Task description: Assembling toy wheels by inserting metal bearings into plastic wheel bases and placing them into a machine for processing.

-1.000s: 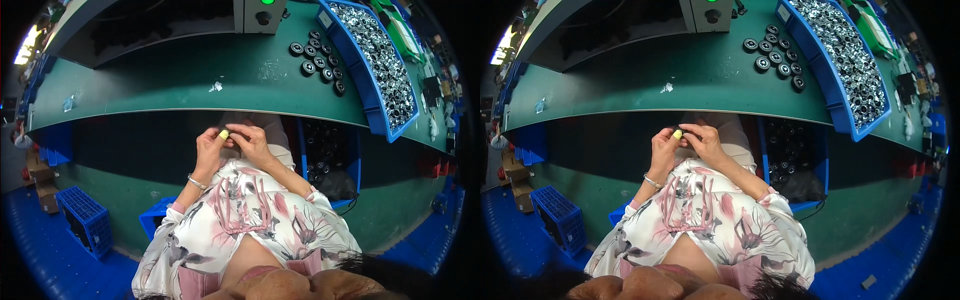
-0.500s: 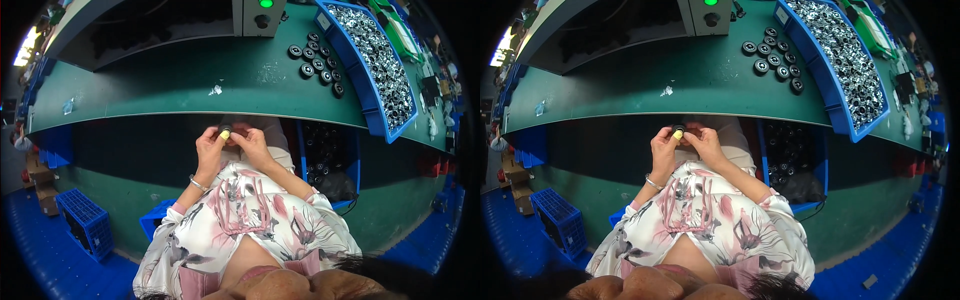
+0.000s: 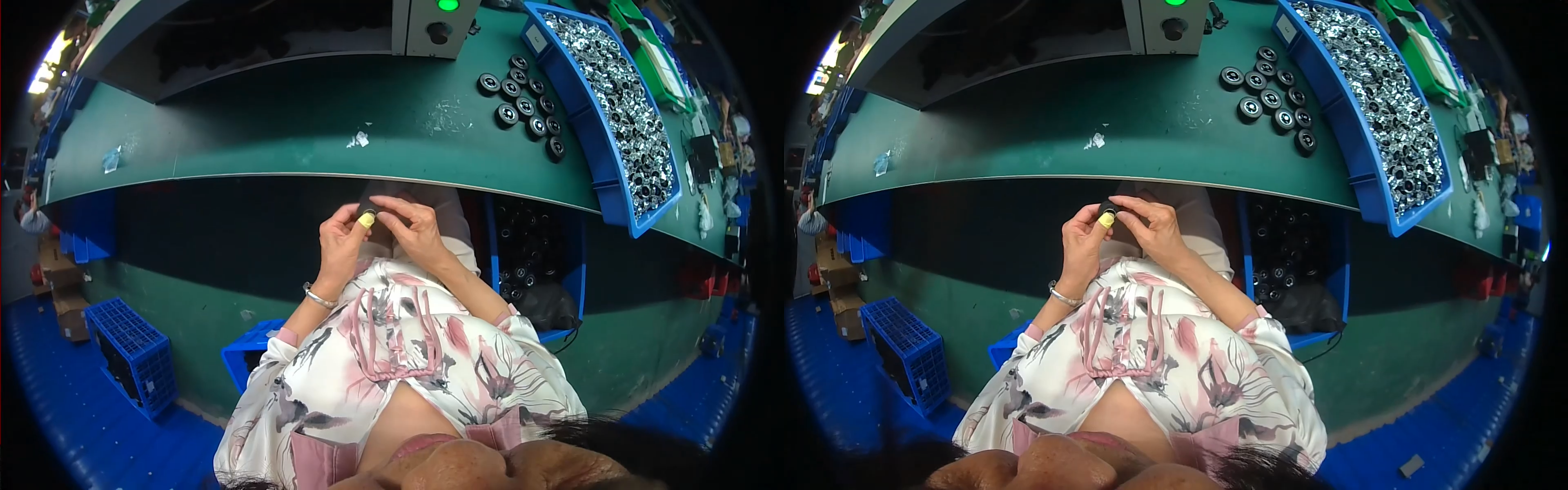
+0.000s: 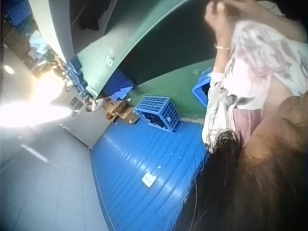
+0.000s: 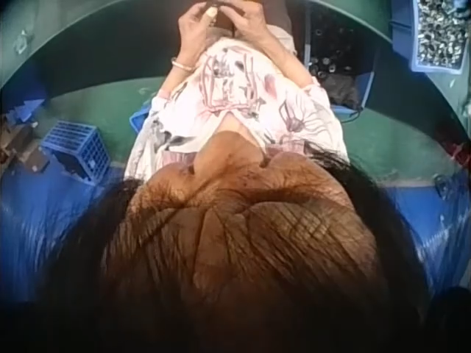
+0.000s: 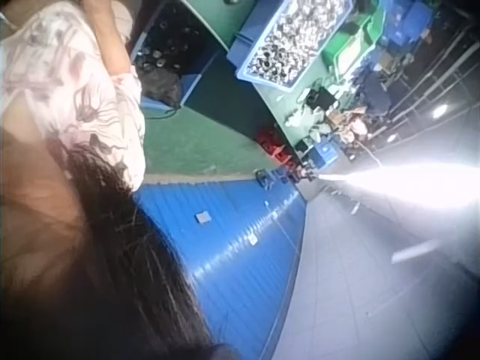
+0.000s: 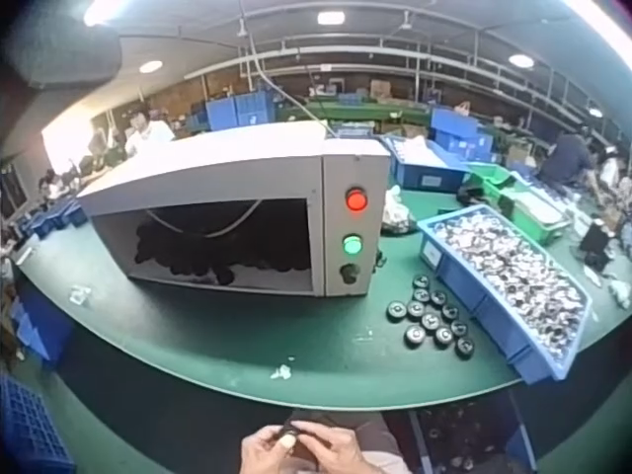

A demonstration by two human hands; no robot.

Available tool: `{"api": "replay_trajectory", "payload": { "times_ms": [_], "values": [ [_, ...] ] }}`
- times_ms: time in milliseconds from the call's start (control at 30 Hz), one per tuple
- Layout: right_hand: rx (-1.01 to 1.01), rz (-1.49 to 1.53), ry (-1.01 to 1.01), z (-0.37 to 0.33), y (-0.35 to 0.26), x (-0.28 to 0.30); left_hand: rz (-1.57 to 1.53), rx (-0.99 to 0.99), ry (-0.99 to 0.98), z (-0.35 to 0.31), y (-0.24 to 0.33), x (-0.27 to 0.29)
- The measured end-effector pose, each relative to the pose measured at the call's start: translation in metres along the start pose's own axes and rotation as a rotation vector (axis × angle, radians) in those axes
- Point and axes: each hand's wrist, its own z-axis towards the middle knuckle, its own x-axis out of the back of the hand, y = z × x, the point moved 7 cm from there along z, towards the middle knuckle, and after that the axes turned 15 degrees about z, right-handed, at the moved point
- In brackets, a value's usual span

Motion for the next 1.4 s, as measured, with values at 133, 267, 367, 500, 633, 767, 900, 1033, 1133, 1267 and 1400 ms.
{"api": "replay_trajectory", "payload": {
  "times_ms": [133, 267, 367, 500, 633, 767, 900, 1033, 1133, 1267, 1400],
  "values": [
    [0.010, 0.000, 0.003, -0.002, 0.003, -0.001, 0.162, -0.027, 0.026, 0.001, 0.002, 0.003],
    [0.039, -0.236, -0.009, -0.008, 0.003, -0.005, 0.123, 0.055, 0.018, 0.001, -0.009, 0.005],
    [0.044, -0.206, -0.005, -0.011, -0.001, -0.007, 0.048, 0.030, 0.010, 0.001, -0.005, 0.002],
    [0.205, -0.308, 0.029, -0.007, -0.033, -0.011, -0.151, 0.099, -0.069, -0.005, 0.008, -0.008],
    [0.219, -0.283, 0.035, -0.005, -0.046, -0.005, -0.544, 0.151, -0.217, -0.013, 0.014, -0.021],
    [0.159, -0.223, 0.028, -0.004, -0.064, -0.006, -0.648, 0.169, -0.334, -0.010, 0.024, -0.028],
    [0.153, -0.175, 0.021, 0.000, -0.072, 0.000, -0.654, 0.178, -0.398, -0.009, 0.045, -0.037],
    [0.297, -0.267, 0.039, 0.005, -0.092, 0.005, -0.669, 0.126, -0.435, -0.002, 0.053, -0.047],
    [0.274, -0.320, 0.038, 0.014, -0.112, 0.016, -0.617, 0.118, -0.417, 0.004, 0.063, -0.056],
    [0.430, -0.526, -0.028, 0.020, -0.128, 0.023, -0.668, 0.129, -0.448, 0.007, 0.075, -0.070],
    [0.488, -0.608, -0.007, 0.032, -0.137, 0.040, -0.778, 0.158, -0.439, 0.020, 0.086, -0.088]
  ]
}}
